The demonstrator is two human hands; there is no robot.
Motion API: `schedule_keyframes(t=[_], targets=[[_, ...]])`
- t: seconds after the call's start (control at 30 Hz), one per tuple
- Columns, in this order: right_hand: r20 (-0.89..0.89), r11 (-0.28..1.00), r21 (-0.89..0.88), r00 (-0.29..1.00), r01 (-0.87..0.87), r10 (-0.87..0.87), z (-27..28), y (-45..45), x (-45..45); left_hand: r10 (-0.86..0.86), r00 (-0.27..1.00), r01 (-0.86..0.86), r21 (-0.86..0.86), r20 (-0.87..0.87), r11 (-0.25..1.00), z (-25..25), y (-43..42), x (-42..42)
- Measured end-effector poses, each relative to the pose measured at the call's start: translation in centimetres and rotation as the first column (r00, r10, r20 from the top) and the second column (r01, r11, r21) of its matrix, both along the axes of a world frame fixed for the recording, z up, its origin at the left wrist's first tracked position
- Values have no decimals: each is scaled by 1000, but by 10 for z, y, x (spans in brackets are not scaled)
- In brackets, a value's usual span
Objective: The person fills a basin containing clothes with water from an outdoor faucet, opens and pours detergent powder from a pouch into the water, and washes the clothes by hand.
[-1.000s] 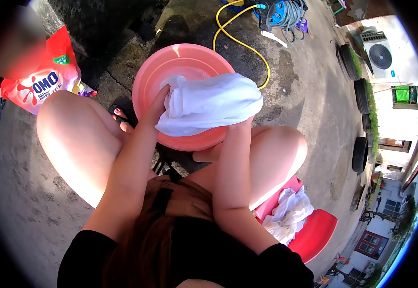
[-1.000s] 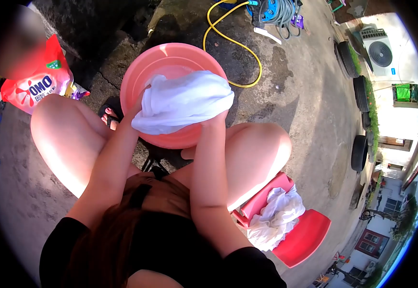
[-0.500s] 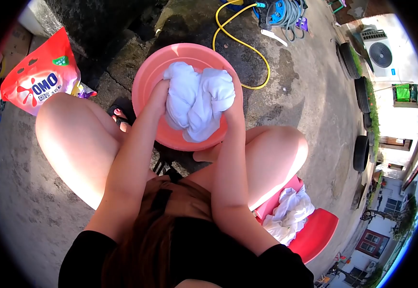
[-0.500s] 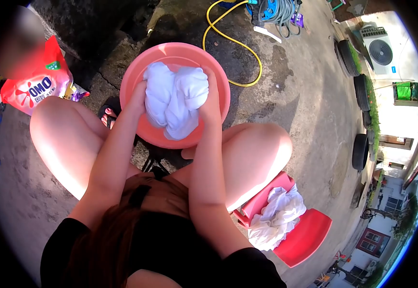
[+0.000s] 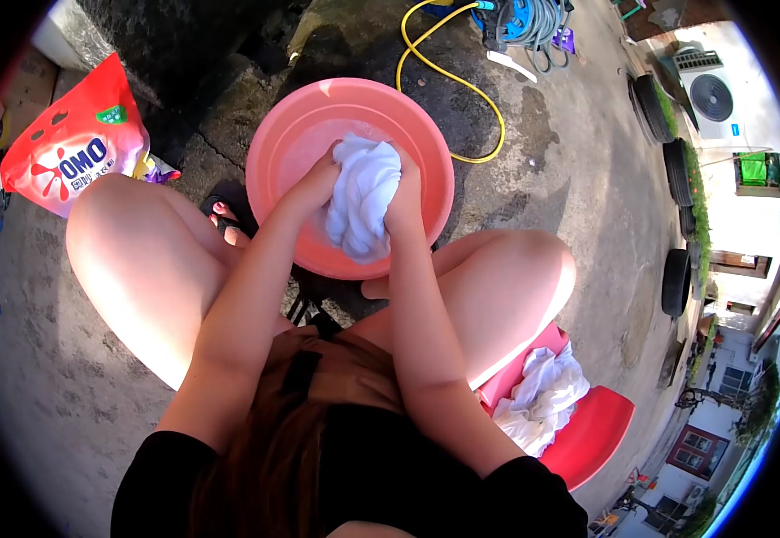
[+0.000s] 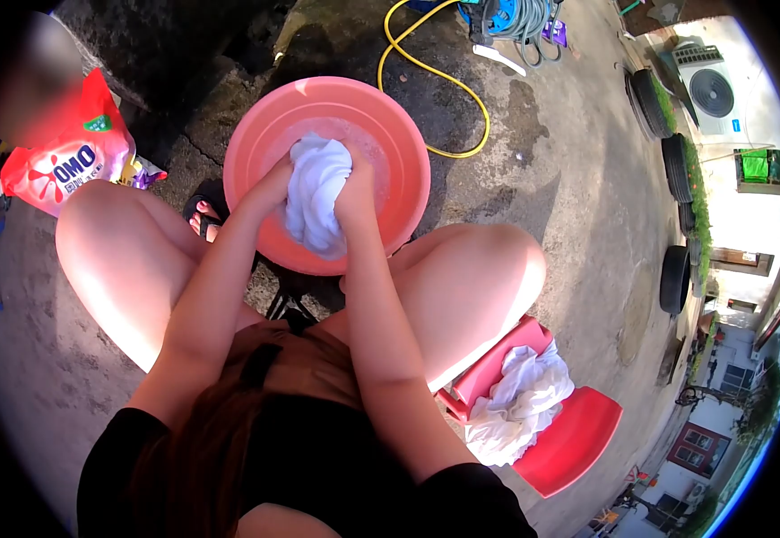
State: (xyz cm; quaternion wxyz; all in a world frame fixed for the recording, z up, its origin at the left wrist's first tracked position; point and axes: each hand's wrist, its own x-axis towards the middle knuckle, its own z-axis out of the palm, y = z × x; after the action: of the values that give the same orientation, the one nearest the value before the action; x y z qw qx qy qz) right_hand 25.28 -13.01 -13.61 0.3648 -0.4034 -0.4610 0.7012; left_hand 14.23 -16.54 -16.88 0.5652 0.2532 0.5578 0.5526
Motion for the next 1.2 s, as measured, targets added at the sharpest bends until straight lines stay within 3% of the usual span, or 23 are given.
schedule_keyframes(t=[0.03, 0.07, 0.17, 0.2, 0.23, 0.3, 0.33, 0.37, 0.4, 0.43, 0.47, 0.53, 0.6, 0.73, 0.8, 0.87, 0.97, 1.07, 1.13, 1.2], targets=[[-115, 983, -132, 983, 127, -142, -7, 3, -1, 62, 998, -62, -26, -2, 998, 1, -1, 3], [-207, 933, -275, 933, 232, -293, -14, 5, -1, -18, 998, 18, -2, 65, 1000, 1, -3, 0], [-160, 920, -104, 907, 377, -390, -38, 18, 12, -189, 946, 175, 75, 265, 982, -3, -6, -16], [-206, 953, 69, 939, 296, -277, -84, 36, 24, -199, 920, 179, 90, 338, 980, -9, -2, -19], [-132, 937, 115, 940, 329, -314, -78, 37, 26, -209, 888, 182, 106, 408, 978, -12, 0, -22], [16, 899, 217, 919, 381, -394, -48, 31, 25, -92, 983, 102, -63, 156, 993, -4, -2, -25], [-163, 902, 96, 901, 420, -402, -26, 23, 23, -44, 999, 46, -137, 19, 990, -1, -2, -26], [150, 829, 495, 914, 261, -378, -25, 24, 26, -63, 996, 73, -205, 56, 976, -7, -3, -25], [433, 658, 751, 788, -47, -438, -13, 23, 26, -79, 993, 102, -272, 93, 957, -17, -5, -24], [621, 659, 713, 652, -240, -435, -2, 19, 26, -91, 987, 131, -337, 131, 933, -28, -8, -23], [764, 637, 636, 469, -436, -443, 21, 12, 21, -53, 918, 165, -259, 392, 952, -30, -10, -14], [893, 591, 398, 148, -702, -426, 61, 0, 10, -25, 580, 165, -87, 814, 983, -32, -14, 9], [885, 528, 376, 125, -762, -449, 61, -1, 9, -7, 645, 21, -8, 764, 1000, -42, -11, 14], [592, 265, 791, 578, -552, -562, -6, 9, 24, 65, 706, -131, 39, 705, 991, -56, -2, 9], [572, 252, 792, 532, -557, -625, -2, 9, 18, 63, 704, -143, 54, 707, 988, -56, 1, 7], [689, 394, 610, 215, -687, -692, 4, 11, 10, 86, 748, -175, 71, 658, 982, -51, 0, 4], [701, 483, 702, 389, -523, -597, -16, 20, 13, 138, 868, -233, 146, 477, 961, -23, -6, -4], [746, 483, 655, 398, -581, -534, -20, 23, 18, 138, 968, -193, 274, 208, 942, -8, -5, -7], [698, 631, 677, 602, -379, -388, -57, 32, 17, 114, 993, -100, 303, -31, 948, -5, -6, -8], [565, 771, 611, 781, -179, -266, -125, 46, 18, 129, 931, -2, 350, -341, 937, -6, -4, -4]])
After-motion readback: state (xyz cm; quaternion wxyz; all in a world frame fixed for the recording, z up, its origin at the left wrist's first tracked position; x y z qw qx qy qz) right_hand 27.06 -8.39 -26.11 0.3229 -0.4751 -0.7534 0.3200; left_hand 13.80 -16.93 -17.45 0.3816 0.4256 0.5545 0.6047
